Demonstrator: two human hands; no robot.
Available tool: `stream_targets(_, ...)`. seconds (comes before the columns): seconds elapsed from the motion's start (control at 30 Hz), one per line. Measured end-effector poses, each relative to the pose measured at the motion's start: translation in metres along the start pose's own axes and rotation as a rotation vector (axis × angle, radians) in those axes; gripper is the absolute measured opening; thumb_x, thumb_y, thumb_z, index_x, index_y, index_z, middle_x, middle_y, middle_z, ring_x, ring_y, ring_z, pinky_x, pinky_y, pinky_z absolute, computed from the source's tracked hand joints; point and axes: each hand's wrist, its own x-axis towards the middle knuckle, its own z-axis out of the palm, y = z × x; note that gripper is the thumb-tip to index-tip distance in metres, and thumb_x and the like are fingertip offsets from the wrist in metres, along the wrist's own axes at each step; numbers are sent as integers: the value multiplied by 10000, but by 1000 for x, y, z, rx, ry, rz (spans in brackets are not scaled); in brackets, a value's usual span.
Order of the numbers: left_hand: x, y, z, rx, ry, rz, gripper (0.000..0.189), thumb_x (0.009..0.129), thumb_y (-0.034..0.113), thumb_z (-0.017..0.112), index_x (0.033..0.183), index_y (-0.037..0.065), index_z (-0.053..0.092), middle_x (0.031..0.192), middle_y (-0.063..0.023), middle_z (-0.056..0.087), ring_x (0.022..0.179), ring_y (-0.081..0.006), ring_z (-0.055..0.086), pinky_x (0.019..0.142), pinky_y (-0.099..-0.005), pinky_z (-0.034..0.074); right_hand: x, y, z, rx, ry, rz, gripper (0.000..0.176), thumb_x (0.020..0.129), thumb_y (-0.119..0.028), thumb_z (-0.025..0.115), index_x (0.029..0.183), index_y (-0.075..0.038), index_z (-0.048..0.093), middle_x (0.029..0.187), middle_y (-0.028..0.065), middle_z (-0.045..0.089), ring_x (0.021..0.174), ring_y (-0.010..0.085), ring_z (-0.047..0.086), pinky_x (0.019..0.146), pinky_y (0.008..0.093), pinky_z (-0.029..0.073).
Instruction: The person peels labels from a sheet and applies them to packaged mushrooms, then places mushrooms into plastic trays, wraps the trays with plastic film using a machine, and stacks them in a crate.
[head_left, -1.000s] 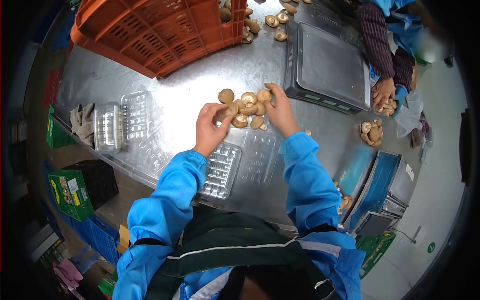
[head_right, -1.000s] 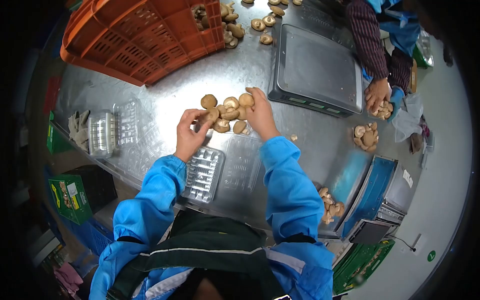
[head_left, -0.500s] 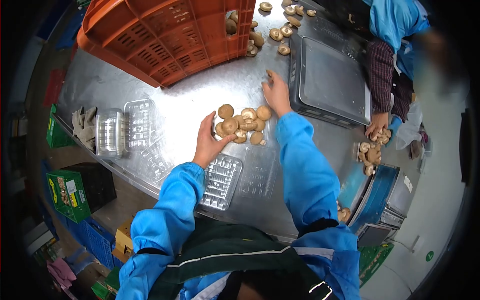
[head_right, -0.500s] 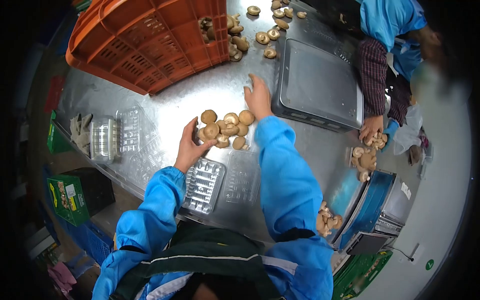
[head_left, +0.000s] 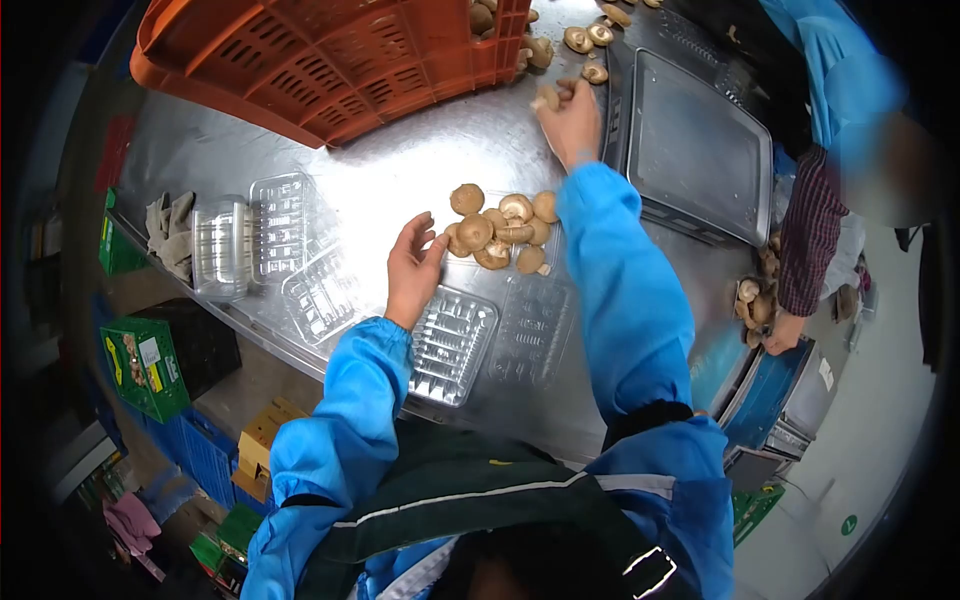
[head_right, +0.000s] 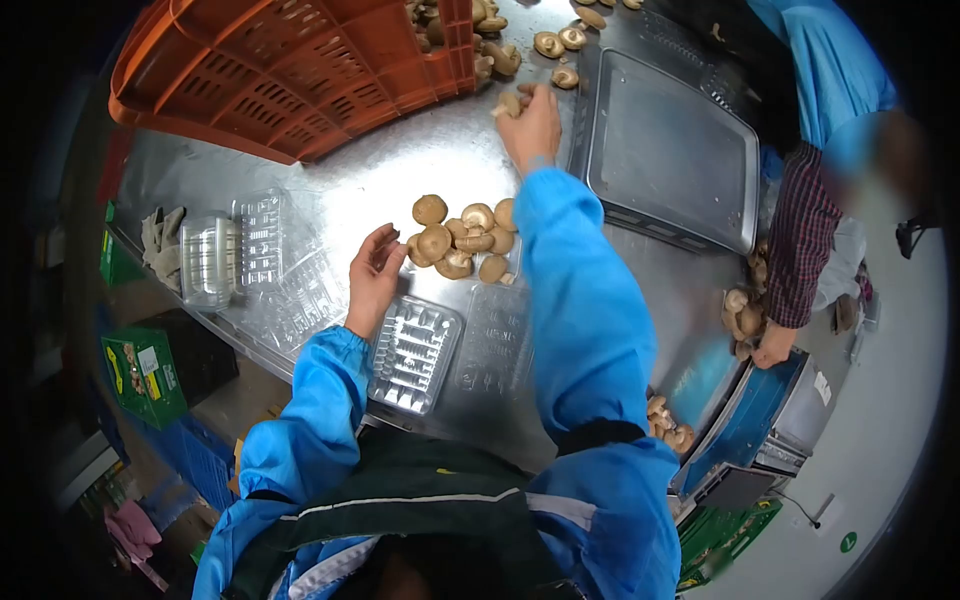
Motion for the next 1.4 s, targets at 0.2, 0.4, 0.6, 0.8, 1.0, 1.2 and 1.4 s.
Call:
stream_targets(0.2, 2, -3, 1, 55, -20, 9, 455, 872, 83, 623, 1295, 19, 468, 1223, -170, 551, 1049, -188, 542, 840, -294, 490, -145, -29, -92, 51, -85, -139, 266, 715, 31, 644, 965, -18, 566, 979, 131, 513, 876, 279, 534, 703, 388, 482)
stream_targets(0.4, -3, -13, 1, 40, -58, -69, 421, 867, 32, 588, 1274, -6, 492, 1117, -142, 611, 883, -151, 594, 741, -271, 514, -221, -6, -63, -59, -13, -276, 252, 718, 67, 615, 953, -12, 568, 1033, 131, 515, 966, 304, 517, 780, 380, 472)
stream_targets(0.6, 12, -29, -5, 245, -25, 74, 404, 859, 3, 567, 1260, -12, 513, 1087, -134, 625, 880, -174, 608, 747, -283, 518, -221, 13, -69, 140, -23, -158, 302, 767, 72, 556, 1056, -14, 580, 1084, 148, 552, 994, 289, 554, 843, 343, 470)
stream_targets(0.8, 26, -6, -7, 263, -140, 25, 409, 838, -47, 552, 1245, -26, 524, 1040, -88, 604, 868, -160, 590, 801, -262, 491, -177, 36, -64, 192, -235, 403, 314, 885, -49, 522, 1188, 17, 568, 886, 96, 627, 756, 178, 608, 700, 296, 493)
stream_targets(1.0, 5, 46, -10, 86, -204, -32, 430, 817, -80, 535, 1242, -17, 523, 1036, -82, 587, 862, -138, 563, 779, -262, 510, -176, 22, -94, 368, -201, 444, 314, 860, -36, 568, 1167, 25, 588, 820, 24, 608, 690, 69, 543, 630, 229, 461)
stream_targets(1.2, 10, 121, 39, 24, -367, 136, 454, 792, -52, 598, 1239, -49, 518, 1061, -100, 593, 881, -153, 580, 758, -277, 523, -125, 14, -182, 429, -75, 284, 303, 867, -59, 606, 1143, 64, 590, 865, -2, 597, 726, 57, 528, 655, 203, 449)
stream_targets(1.4, 53, 154, 156, 89, -490, 372, 479, 762, -9, 640, 1221, -81, 521, 1002, -108, 622, 863, -160, 599, 750, -281, 521, -53, 82, -245, 293, 110, 241, 325, 841, -104, 602, 1124, 57, 618, 951, 107, 675, 798, 134, 613, 713, 250, 474)
